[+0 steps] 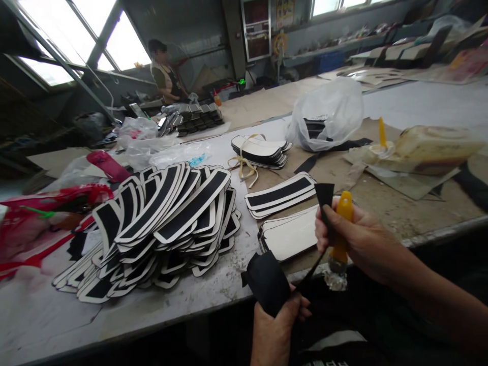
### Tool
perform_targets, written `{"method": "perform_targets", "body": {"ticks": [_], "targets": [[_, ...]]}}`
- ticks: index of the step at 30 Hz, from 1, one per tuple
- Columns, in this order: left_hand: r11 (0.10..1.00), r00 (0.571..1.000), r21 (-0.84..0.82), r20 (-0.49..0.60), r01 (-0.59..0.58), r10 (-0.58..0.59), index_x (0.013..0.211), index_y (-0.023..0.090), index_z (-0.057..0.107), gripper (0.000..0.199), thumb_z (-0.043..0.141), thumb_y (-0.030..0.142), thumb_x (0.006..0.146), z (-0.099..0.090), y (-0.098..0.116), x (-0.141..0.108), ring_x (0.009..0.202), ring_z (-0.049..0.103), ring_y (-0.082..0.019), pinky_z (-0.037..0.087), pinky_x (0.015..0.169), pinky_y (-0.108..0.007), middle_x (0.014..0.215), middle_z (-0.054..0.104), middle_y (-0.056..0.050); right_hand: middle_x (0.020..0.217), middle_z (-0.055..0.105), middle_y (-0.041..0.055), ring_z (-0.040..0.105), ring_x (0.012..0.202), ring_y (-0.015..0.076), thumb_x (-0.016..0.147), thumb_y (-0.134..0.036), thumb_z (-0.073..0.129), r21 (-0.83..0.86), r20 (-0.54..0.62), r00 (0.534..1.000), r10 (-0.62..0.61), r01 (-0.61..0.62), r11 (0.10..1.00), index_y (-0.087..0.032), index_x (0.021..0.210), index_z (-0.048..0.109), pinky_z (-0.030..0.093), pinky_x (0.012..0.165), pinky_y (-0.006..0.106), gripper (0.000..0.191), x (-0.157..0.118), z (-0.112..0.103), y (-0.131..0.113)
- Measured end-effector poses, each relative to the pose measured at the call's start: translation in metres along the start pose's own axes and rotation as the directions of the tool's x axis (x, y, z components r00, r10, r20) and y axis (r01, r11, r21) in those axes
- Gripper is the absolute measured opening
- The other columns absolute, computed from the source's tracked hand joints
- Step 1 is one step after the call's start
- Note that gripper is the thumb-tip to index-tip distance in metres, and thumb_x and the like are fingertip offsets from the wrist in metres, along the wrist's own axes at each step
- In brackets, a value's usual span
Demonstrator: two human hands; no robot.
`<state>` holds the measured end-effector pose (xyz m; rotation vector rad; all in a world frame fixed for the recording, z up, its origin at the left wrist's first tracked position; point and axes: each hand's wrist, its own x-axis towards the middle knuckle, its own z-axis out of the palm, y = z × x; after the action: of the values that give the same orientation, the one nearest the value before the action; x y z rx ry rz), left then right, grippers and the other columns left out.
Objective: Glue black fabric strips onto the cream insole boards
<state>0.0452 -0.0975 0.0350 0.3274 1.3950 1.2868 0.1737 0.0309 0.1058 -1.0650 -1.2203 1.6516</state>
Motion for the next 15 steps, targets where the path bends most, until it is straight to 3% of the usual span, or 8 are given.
{"method": "perform_targets", "body": {"ticks": [2, 4, 7, 11, 15], "targets": [[1.000, 1.000, 0.002, -0.030, 0.001, -0.001, 0.074, 0.010, 0.067, 0.032, 0.078, 0.036, 0.061, -0.007, -0.003, 0.003, 0.050, 0.057, -0.014, 0.045, 0.053, -0.025, 0.058, 0.067, -0.007, 0.055, 0.047, -0.0057, 0.041, 0.044, 0.0072, 0.075, -0.055, 0.064, -0.046, -0.014, 1.000, 0.021, -0.022, 0.999, -0.020, 0.075, 0.051, 0.034, 0.041, 0.020, 0.037, 0.004, -0.016, -0.008], [1.000, 0.996, 0.008, -0.082, -0.024, 0.025, 0.075, 0.011, 0.065, 0.031, 0.076, 0.038, 0.063, -0.013, -0.003, 0.008, 0.049, 0.054, -0.013, 0.043, 0.053, -0.024, 0.055, 0.063, -0.003, 0.054, 0.044, -0.0062, 0.035, 0.043, 0.0063, 0.075, -0.056, 0.063, -0.202, -0.005, 0.999, 0.040, -0.040, 0.979, -0.020, 0.075, 0.051, 0.028, 0.039, 0.019, 0.038, 0.009, -0.031, -0.016], [0.995, 0.978, 0.024, -0.184, -0.097, 0.100, 0.078, 0.014, 0.061, 0.027, 0.072, 0.037, 0.069, -0.017, 0.007, 0.018, 0.049, 0.048, -0.009, 0.040, 0.055, -0.022, 0.051, 0.054, 0.004, 0.055, 0.041, -0.0056, 0.033, 0.047, 0.0073, 0.076, -0.054, 0.062, -0.550, 0.166, 0.982, 0.091, 0.016, 0.835, -0.019, 0.069, 0.053, 0.026, 0.043, 0.021, 0.038, 0.022, -0.045, -0.025], [0.983, 0.963, 0.072, -0.203, -0.168, 0.179, 0.079, 0.014, 0.060, 0.027, 0.073, 0.036, 0.068, -0.011, 0.031, 0.035, 0.052, 0.045, -0.009, 0.039, 0.056, -0.021, 0.054, 0.052, 0.005, 0.056, 0.037, -0.0057, 0.032, 0.051, 0.0082, 0.081, -0.048, 0.054, -0.764, 0.477, 0.840, 0.259, 0.251, 0.594, -0.018, 0.059, 0.045, 0.027, 0.048, 0.023, 0.038, 0.051, -0.033, -0.023], [0.980, 0.967, 0.136, -0.189, -0.147, 0.171, 0.078, 0.013, 0.061, 0.030, 0.075, 0.036, 0.065, -0.004, 0.046, 0.051, 0.055, 0.048, -0.010, 0.041, 0.057, -0.023, 0.057, 0.055, 0.003, 0.058, 0.044, -0.0055, 0.039, 0.054, 0.0092, 0.082, -0.040, 0.052, -0.811, 0.543, 0.717, 0.438, 0.310, 0.497, -0.017, 0.065, 0.051, 0.029, 0.051, 0.022, 0.029, 0.081, -0.007, -0.010]]}}
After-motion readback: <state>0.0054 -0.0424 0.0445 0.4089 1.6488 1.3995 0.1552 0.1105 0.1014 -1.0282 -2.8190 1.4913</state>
